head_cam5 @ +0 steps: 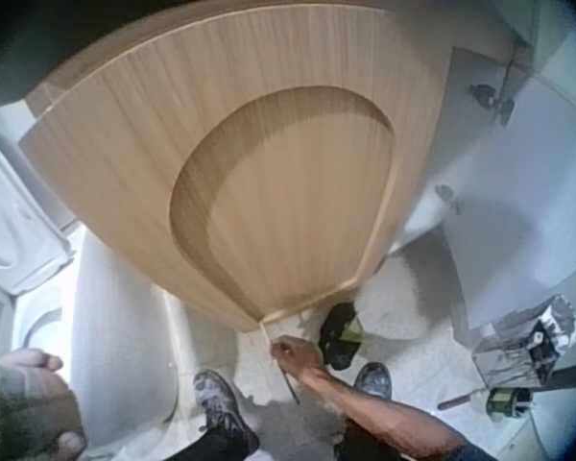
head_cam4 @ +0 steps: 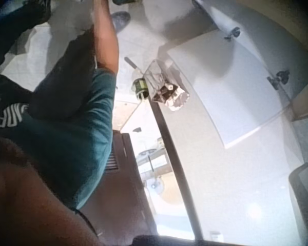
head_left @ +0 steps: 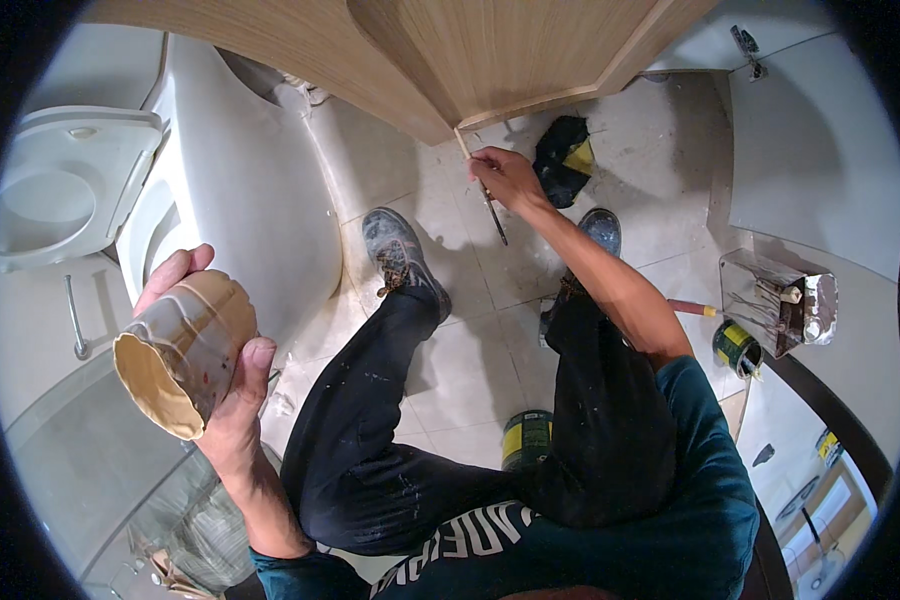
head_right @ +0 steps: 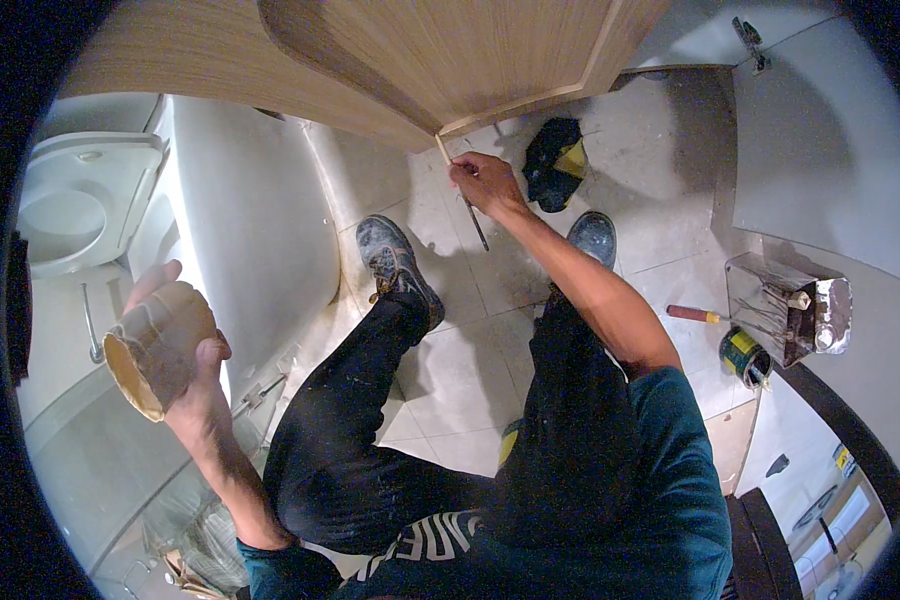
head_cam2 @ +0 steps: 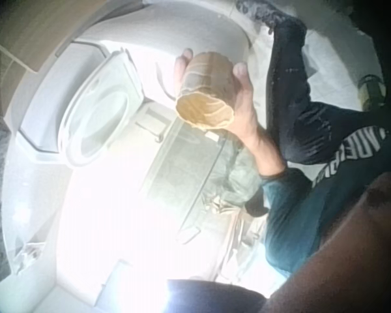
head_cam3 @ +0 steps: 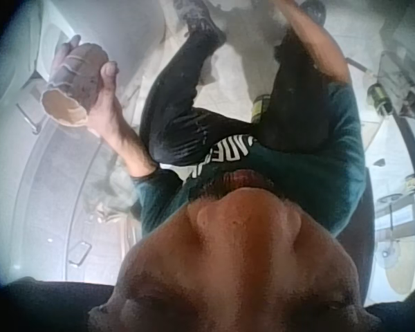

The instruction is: The person uses a brush to apply a beige filler from a cup to the gaps between a wooden cabinet and a wall, alternating between stirring the filler and painting it onto the seam.

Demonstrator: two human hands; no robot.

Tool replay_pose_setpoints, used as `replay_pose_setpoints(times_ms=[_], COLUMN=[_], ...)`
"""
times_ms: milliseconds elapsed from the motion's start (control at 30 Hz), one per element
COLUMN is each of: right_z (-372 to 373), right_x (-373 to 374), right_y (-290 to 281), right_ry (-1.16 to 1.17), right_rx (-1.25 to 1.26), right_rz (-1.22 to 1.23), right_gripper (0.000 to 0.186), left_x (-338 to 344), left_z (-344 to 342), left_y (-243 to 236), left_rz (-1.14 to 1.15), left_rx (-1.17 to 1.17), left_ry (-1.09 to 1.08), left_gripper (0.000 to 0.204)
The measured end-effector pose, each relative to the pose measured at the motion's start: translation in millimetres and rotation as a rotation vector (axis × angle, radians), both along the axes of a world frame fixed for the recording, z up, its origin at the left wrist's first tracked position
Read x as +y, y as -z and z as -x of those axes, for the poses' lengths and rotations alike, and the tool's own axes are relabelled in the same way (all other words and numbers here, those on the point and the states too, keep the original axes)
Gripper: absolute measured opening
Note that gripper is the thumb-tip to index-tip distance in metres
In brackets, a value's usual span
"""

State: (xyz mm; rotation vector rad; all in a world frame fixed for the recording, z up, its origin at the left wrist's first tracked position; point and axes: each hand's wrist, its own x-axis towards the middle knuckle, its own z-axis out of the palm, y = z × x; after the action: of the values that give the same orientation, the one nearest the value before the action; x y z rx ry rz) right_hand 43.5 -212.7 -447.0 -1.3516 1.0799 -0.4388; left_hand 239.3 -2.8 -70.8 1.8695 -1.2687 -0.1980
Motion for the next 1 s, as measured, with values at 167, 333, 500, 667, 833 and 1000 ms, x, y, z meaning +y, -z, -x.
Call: replay_pose_setpoints(times_ms=[167, 333, 500, 667, 833, 1000], right_z=[2.7, -0.6, -2.5, -3.2, -2.8, 3.7], right_x=[0.8, 2.7, -1.4, 3.7, 1.1, 2.3], right_y=[6.6, -5.1, 7.3, -0.9, -0.1, 3.8], right_ry=[0.020, -0.005, 0.015, 0.020, 0.022, 0.069], right_rx=[0.008, 0.011, 0.001, 0.000, 0.009, -0.002], right_rz=[-0.007, -0.009, 0.012, -0.006, -0.009, -0.039], right_gripper=[0.031, 0.032, 0.034, 0.033, 0.032, 0.032], left_x=[0.3, 1.6, 0.0, 2.4, 1.3, -1.2], left_z=[-0.5, -1.1, -1.3, -2.9, 0.6, 0.2], left_y=[-0.8, -0.2, -0.6, 0.4, -2.5, -0.1], left_rz=[-0.005, 0.001, -0.005, -0.003, -0.022, -0.005], left_rx=[0.004, 0.014, 0.002, -0.016, 0.004, -0.009], left_ry=[-0.008, -0.003, 0.003, -0.002, -0.011, -0.018], left_gripper=[0.094, 0.093, 0.093, 0.092, 0.091, 0.094])
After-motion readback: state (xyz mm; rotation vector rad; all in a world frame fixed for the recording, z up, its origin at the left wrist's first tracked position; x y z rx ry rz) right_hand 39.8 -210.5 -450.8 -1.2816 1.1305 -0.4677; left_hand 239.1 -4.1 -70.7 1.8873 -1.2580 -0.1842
